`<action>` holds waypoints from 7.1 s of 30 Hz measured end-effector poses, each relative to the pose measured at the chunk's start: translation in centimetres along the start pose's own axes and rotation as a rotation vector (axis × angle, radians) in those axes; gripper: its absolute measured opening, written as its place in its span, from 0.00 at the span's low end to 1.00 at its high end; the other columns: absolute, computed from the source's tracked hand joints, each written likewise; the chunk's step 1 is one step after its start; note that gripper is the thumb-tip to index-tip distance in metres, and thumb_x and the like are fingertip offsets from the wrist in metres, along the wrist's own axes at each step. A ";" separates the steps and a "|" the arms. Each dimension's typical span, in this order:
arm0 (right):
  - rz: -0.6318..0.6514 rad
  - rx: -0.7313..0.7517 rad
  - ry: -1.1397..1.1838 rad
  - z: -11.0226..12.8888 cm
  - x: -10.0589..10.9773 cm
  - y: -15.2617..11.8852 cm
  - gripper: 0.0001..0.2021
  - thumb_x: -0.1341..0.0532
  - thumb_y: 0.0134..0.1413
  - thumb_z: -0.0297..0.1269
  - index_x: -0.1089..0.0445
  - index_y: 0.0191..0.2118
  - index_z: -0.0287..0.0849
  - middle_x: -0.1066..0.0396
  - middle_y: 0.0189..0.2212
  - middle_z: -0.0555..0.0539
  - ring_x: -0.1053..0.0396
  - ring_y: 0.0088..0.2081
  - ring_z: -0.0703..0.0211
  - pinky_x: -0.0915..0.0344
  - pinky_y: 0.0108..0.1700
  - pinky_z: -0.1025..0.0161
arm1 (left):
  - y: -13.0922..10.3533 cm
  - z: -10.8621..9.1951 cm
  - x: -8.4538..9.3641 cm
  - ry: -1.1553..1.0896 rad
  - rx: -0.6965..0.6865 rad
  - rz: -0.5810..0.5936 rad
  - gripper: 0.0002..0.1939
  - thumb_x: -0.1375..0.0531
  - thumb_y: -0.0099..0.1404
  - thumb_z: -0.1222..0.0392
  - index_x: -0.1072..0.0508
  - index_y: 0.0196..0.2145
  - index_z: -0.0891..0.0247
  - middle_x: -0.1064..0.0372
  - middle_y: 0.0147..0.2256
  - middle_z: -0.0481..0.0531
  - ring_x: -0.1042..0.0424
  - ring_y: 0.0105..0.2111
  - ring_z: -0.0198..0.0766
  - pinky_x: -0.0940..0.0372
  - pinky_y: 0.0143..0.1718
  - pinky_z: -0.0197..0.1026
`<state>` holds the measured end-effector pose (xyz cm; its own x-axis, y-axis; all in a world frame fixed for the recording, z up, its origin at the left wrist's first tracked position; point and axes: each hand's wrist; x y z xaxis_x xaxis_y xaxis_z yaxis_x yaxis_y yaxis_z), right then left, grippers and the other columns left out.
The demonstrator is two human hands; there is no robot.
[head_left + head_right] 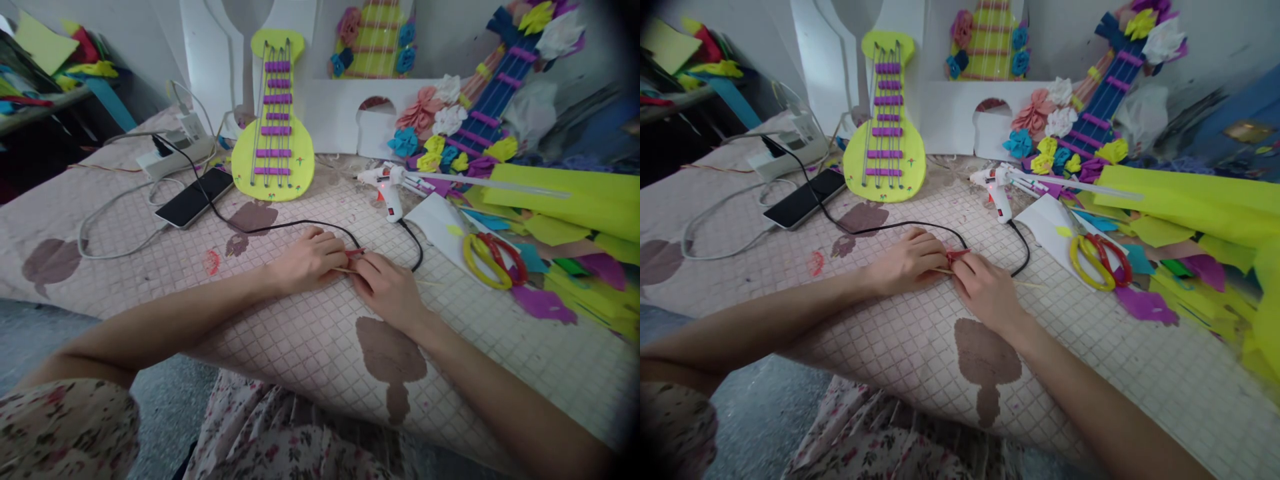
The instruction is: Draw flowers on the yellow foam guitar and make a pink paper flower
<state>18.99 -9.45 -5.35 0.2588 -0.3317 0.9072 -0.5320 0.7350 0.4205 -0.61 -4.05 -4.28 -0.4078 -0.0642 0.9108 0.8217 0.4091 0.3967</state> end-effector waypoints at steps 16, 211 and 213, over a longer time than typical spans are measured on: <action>0.033 -0.016 0.049 -0.1 -0.1 0.0 0.11 0.49 0.61 0.34 0.30 0.41 0.40 0.27 0.39 0.44 0.30 0.36 0.59 0.37 0.33 0.63 | 0.0 -0.5 0.5 0.114 -0.035 -0.035 0.07 0.48 0.68 0.61 0.32 0.34 0.62 0.31 0.35 0.50 0.36 0.36 0.37 0.46 0.44 0.45; 0.065 -0.030 0.295 -0.5 0.3 0.0 0.07 0.48 0.61 0.32 0.33 0.37 0.41 0.30 0.35 0.44 0.33 0.39 0.55 0.34 0.38 0.58 | -1.5 -1.4 -0.1 0.335 -0.198 -0.121 0.07 0.49 0.70 0.66 0.32 0.39 0.63 0.26 0.38 0.50 0.30 0.38 0.35 0.39 0.39 0.43; 0.062 -0.029 0.288 -0.5 0.2 0.0 0.07 0.48 0.61 0.32 0.33 0.37 0.41 0.30 0.35 0.44 0.33 0.39 0.55 0.34 0.39 0.58 | -1.5 -1.5 -0.1 0.329 -0.188 -0.109 0.06 0.49 0.69 0.66 0.32 0.39 0.63 0.26 0.37 0.50 0.30 0.37 0.35 0.40 0.39 0.43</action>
<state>19.44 -9.22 -5.14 0.4471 -0.1066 0.8881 -0.5321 0.7664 0.3598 -1.18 -6.01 -4.73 -0.3721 -0.3992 0.8380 0.8517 0.2121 0.4792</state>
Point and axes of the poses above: each hand's wrist, its own y-axis towards the middle knuckle, its own x-axis out of the back of the hand, z = x × y
